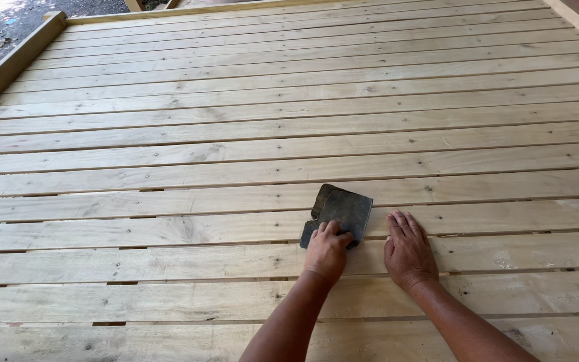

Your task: The person sands the slatted wooden surface of a large outdoor deck-like frame by hand, rubbing a piece of sandpaper back and forth across the planks. They work across different sections of the boards, steadying the wood with their free hand while sanding.

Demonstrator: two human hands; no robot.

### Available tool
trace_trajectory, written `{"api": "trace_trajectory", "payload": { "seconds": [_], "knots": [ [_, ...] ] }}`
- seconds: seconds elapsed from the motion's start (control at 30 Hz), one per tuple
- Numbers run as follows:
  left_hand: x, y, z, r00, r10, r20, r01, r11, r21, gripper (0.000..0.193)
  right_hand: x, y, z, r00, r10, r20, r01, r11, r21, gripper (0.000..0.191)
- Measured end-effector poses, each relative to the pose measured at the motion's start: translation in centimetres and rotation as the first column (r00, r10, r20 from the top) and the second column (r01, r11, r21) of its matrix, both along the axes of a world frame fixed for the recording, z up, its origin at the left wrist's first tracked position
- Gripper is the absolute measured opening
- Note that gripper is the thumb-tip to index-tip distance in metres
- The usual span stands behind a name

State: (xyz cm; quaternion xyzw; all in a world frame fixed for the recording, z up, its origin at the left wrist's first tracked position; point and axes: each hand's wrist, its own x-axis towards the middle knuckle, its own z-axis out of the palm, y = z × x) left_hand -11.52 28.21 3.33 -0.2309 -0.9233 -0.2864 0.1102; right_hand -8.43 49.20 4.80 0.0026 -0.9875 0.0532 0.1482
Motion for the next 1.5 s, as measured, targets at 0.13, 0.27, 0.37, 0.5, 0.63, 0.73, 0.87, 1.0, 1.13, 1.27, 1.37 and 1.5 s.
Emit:
{"api": "trace_trajectory", "payload": {
  "seconds": [0.13, 0.27, 0.37, 0.5, 0.63, 0.73, 0.87, 1.0, 1.13, 1.27, 1.37, 1.5],
  "knots": [
    [-0.5, -3.6, 0.1, 1.000, -0.012, -0.023, 0.013, 0.999, 0.051, 0.035, 0.2, 0.2, 0.0, 1.000, 0.013, -0.013, -0.013, 0.998, -0.066, 0.053],
    [-1.3, -15.4, -0.5, 0.990, 0.132, -0.053, -0.126, 0.987, 0.098, 0.036, 0.1, -0.1, -0.2, 0.999, 0.028, -0.033, -0.029, 0.999, -0.044, 0.054],
    [-1.8, -21.0, -1.1, 0.964, 0.265, 0.022, -0.266, 0.956, 0.121, 0.039, 0.1, -0.3, -0.3, 1.000, 0.007, -0.020, -0.008, 1.000, -0.021, 0.053],
    [-1.6, -19.0, -1.2, 0.945, 0.321, 0.066, -0.325, 0.943, 0.070, 0.036, 0.0, -0.3, -0.5, 1.000, 0.006, -0.016, -0.006, 1.000, -0.011, 0.056],
    [-1.4, -11.1, 0.7, 0.983, 0.123, 0.135, -0.125, 0.992, 0.006, 0.030, -0.1, -0.4, -0.7, 1.000, 0.005, -0.011, -0.005, 1.000, 0.031, 0.055],
    [-1.0, -3.3, 1.7, 0.988, 0.023, 0.154, -0.026, 0.999, 0.019, 0.036, 0.0, -0.3, -0.7, 1.000, 0.012, -0.008, -0.012, 1.000, -0.003, 0.054],
    [-1.5, -2.3, 1.8, 0.985, -0.026, 0.171, 0.027, 1.000, -0.004, 0.044, 0.2, 0.0, -0.4, 1.000, 0.026, -0.014, -0.026, 0.998, -0.064, 0.053],
    [-1.9, -10.9, 0.9, 0.966, 0.127, 0.227, -0.132, 0.991, 0.004, 0.036, 0.2, 0.0, -0.3, 1.000, 0.023, -0.018, -0.024, 0.998, -0.066, 0.052],
    [-2.9, -22.2, 0.4, 0.929, 0.293, 0.227, -0.303, 0.953, 0.007, 0.024, 0.1, -0.3, -0.4, 1.000, 0.015, -0.027, -0.016, 1.000, -0.022, 0.054],
    [-3.1, -23.6, -0.4, 0.919, 0.352, 0.178, -0.358, 0.934, -0.001, 0.040, 0.1, -0.4, -0.5, 1.000, 0.010, -0.025, -0.010, 1.000, -0.013, 0.054],
    [-2.5, -18.2, -0.3, 0.939, 0.280, 0.200, -0.287, 0.958, 0.006, 0.024, 0.0, -0.3, -0.6, 1.000, 0.006, -0.024, -0.007, 1.000, -0.009, 0.053],
    [-1.7, -7.5, 0.5, 0.976, 0.128, 0.174, -0.130, 0.992, -0.002, 0.035, 0.1, -0.2, -0.7, 1.000, 0.013, -0.025, -0.015, 0.998, -0.058, 0.054]
  ]
}}
